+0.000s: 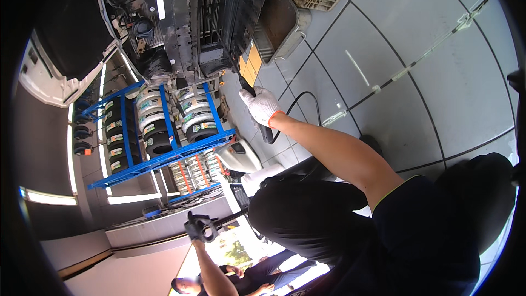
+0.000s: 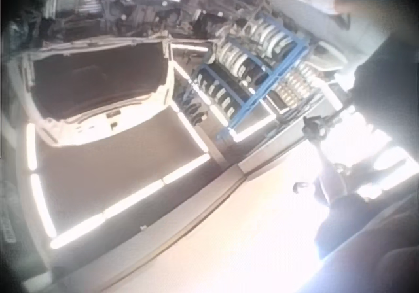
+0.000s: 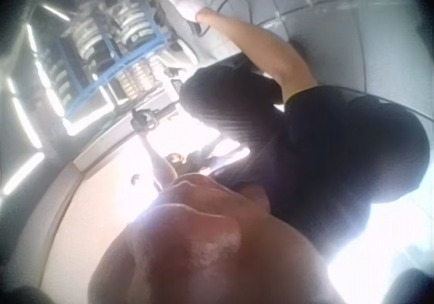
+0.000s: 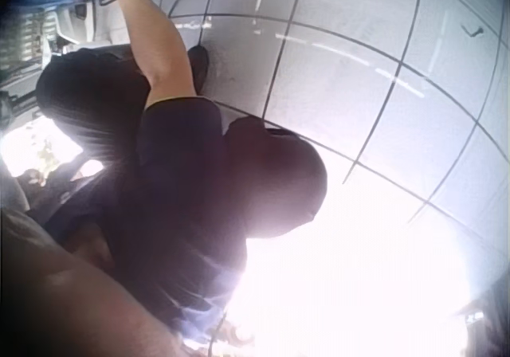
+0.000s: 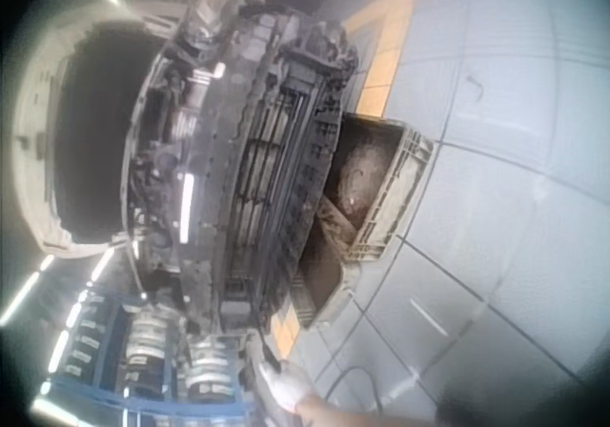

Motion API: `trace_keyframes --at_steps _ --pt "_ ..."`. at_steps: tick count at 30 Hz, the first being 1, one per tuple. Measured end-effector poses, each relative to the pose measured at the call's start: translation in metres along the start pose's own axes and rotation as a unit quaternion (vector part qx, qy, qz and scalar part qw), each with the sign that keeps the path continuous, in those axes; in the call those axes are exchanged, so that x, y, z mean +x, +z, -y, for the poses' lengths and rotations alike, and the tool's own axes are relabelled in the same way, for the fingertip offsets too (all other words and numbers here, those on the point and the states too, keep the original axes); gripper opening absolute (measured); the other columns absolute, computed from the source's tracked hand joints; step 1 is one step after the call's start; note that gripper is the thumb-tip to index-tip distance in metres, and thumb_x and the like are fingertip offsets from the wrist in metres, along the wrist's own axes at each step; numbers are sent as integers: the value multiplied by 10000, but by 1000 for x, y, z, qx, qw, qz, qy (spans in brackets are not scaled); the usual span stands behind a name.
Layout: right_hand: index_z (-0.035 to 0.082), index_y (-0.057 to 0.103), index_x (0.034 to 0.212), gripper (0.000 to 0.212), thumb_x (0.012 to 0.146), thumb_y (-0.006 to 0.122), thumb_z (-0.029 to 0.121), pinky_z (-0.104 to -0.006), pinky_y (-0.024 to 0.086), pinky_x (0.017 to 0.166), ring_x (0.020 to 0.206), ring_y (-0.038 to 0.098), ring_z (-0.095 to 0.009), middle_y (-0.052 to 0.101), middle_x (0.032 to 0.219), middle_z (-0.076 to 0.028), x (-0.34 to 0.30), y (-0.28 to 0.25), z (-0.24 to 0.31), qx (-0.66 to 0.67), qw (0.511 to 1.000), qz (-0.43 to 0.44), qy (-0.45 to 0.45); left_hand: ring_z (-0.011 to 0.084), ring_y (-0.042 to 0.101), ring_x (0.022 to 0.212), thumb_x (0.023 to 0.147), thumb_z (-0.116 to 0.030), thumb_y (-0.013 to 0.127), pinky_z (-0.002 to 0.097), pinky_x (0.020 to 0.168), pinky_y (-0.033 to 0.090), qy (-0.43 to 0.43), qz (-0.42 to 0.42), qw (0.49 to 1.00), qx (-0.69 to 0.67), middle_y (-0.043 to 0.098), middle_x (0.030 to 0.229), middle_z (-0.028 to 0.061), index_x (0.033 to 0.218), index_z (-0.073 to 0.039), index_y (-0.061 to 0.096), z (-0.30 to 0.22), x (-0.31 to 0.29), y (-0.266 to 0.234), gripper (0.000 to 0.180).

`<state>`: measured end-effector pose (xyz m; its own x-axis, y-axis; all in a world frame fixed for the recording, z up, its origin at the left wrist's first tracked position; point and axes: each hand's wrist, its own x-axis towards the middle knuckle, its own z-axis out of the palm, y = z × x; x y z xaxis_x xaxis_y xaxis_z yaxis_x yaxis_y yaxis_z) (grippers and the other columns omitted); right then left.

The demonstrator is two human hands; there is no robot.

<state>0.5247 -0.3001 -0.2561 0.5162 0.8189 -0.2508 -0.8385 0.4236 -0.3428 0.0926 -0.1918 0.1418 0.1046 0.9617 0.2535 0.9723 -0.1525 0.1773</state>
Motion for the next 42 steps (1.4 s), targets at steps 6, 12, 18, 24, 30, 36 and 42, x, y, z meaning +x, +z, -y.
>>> trace_keyframes --at_steps 6,12,18,24,30,36,42 --pt "4 634 1244 452 1103 658 433 -426 539 424 450 613 -243 606 676 -105 -7 2 -16 -1 1000 -1 16 92 408 410 1134 -608 526 292 413 267 13 -32 999 -38 507 505 -32 642 -74 720 22 -2 -31 752" --pt "45 609 1149 374 1110 661 413 -401 489 410 449 538 -188 531 660 -49 -15 5 -34 10 1000 -20 -7 167 530 508 1114 -552 614 350 533 385 127 -137 982 1 641 568 65 633 -9 717 43 -6 37 733" --pt "20 602 1098 386 1110 656 401 -418 520 418 455 557 -200 524 650 -42 -4 3 -43 -4 998 -42 -47 123 570 505 1155 -529 523 328 543 423 142 -181 973 29 720 586 16 712 -40 828 15 -56 75 727" --pt "3 619 1081 418 1109 648 419 -428 517 413 451 563 -209 553 655 -64 11 15 -57 -24 994 -55 -87 132 603 496 1162 -575 438 298 595 463 190 -207 960 21 688 525 -24 611 -66 794 9 -77 104 830" --pt "-13 625 1039 481 1099 653 464 -435 524 413 439 575 -227 559 630 -78 13 27 -63 -43 992 -86 -87 310 731 618 1103 -580 553 448 644 535 167 -230 958 43 781 709 109 833 -38 853 30 -68 141 676" --pt "24 597 1090 423 1118 627 445 -427 515 416 443 557 -218 566 687 -73 7 25 -73 -79 995 -53 -32 338 766 694 1085 -588 582 455 651 544 134 -239 960 64 808 795 139 948 -34 870 44 -66 161 640" --pt "16 586 1064 449 1100 645 459 -440 529 425 451 556 -229 552 684 -79 12 27 -61 -86 995 -42 -12 232 682 537 1106 -594 552 389 606 506 181 -235 955 11 733 604 40 717 -54 818 33 -69 151 716"
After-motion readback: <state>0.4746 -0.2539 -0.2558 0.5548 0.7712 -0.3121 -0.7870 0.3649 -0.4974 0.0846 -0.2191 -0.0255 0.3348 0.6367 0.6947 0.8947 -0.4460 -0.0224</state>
